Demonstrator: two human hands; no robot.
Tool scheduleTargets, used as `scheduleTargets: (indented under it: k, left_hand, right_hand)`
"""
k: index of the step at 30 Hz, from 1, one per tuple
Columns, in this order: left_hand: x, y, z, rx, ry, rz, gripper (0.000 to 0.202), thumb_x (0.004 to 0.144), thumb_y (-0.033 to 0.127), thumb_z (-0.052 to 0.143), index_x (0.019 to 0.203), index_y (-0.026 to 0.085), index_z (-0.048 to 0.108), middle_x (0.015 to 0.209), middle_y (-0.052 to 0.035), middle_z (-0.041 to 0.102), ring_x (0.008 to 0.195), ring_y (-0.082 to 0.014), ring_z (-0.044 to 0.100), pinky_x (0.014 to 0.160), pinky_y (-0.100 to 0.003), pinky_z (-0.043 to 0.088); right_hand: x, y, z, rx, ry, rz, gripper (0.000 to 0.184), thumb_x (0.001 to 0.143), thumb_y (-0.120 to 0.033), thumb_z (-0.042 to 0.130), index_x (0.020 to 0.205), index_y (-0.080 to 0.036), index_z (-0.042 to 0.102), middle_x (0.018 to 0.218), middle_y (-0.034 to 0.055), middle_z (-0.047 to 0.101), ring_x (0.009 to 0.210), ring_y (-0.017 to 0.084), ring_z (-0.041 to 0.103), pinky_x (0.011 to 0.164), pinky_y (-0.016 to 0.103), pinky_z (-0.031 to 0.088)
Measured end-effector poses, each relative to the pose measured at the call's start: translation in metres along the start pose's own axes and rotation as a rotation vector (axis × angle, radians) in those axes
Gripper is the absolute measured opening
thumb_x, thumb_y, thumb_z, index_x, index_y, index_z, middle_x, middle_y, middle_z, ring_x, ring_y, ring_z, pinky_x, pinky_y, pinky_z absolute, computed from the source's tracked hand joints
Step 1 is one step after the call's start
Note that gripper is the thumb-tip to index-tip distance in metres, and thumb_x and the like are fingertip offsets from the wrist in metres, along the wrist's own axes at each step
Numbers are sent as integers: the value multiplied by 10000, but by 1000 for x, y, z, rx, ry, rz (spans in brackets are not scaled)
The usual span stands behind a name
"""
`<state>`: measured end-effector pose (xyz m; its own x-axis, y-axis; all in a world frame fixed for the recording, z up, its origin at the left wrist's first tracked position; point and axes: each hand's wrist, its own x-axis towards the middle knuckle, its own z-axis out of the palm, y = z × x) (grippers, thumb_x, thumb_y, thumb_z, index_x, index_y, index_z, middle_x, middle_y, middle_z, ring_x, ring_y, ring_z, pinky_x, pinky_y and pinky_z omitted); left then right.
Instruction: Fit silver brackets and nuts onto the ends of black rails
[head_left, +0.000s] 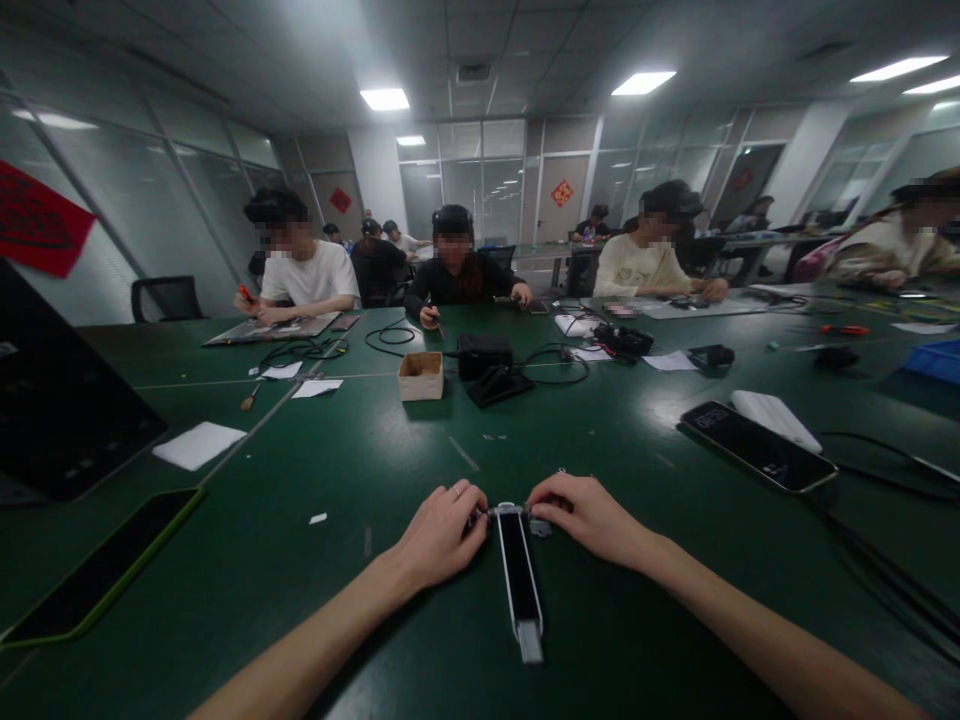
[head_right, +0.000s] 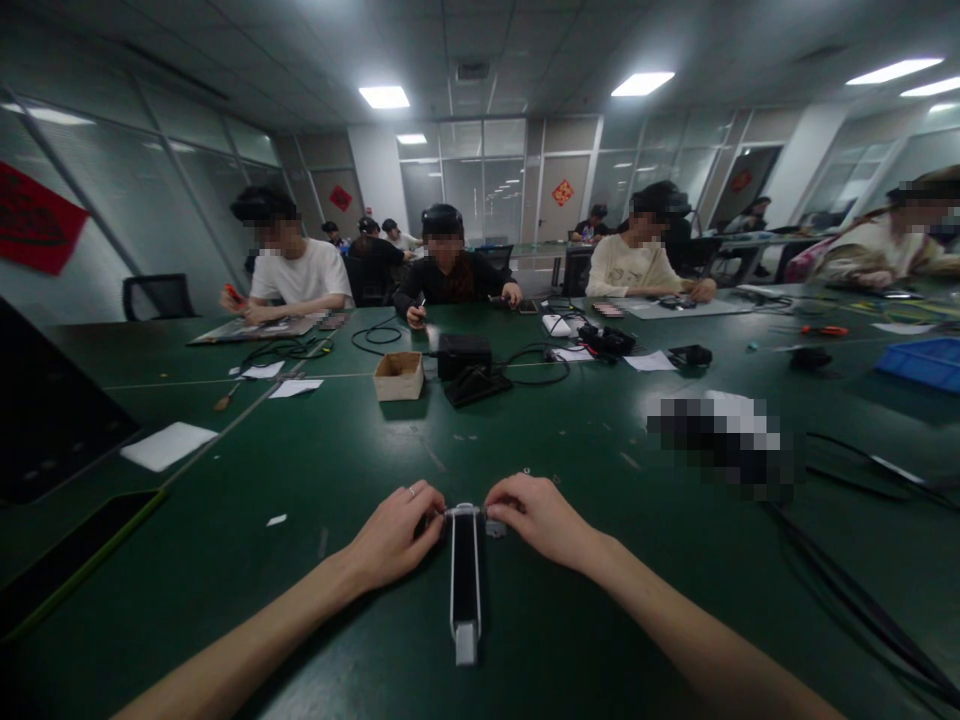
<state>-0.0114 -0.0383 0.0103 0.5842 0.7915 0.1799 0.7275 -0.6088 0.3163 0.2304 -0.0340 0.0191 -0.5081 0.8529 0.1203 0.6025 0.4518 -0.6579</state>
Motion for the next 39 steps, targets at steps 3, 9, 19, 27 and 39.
scheduleTargets:
  k: [3, 9, 19, 27, 39]
  left_hand:
    - [0, 1, -1, -2, 10, 5, 95, 895, 196, 441, 921, 183, 531, 895, -32, 580, 748, -170, 541, 684, -296, 426]
    - [0, 2, -1, -1, 10, 5, 81, 889, 179, 454, 915, 184, 530, 887, -30, 581, 754, -169, 549, 694, -296, 425]
    - [0, 1, -1, -1, 10, 9, 95, 887, 184, 440, 914, 183, 531, 879, -33, 579, 743, -169, 540, 685, -297, 427]
    - [-1, -1, 1, -2, 14, 9, 86, 892, 192, 448, 918, 183, 529, 872, -27, 572, 727, -167, 534, 671, -290, 413]
    - [-2, 3, -1, 18, 70, -40, 116, 886, 210, 445, 955, 178, 533, 931, -47, 577, 768, -187, 548, 692, -313, 431]
  right_hand:
    - [0, 1, 0, 40, -11, 40, 158, 895, -283, 540, 955, -210, 668, 871, 6, 658, 743, 144, 574, 658, 266, 442]
    - [1, 2, 1, 71, -22, 83, 182, 886, -314, 543, 966, -218, 676, 832, -3, 654, 692, 135, 550, 611, 251, 421]
    - [2, 6, 5, 70, -8, 77, 180, 863, -287, 552, 969, -215, 679, 841, 9, 652, 694, 135, 549, 600, 250, 422]
    - [1, 1, 6, -46, 57, -44, 179, 876, -270, 541, 1002, -200, 648, 938, 34, 651, 819, 159, 582, 719, 295, 480]
    - [-5, 57, -57, -476, -52, 148, 260, 852, -262, 482, 1032, -182, 651, 1076, 101, 622, 965, 234, 589, 844, 382, 471]
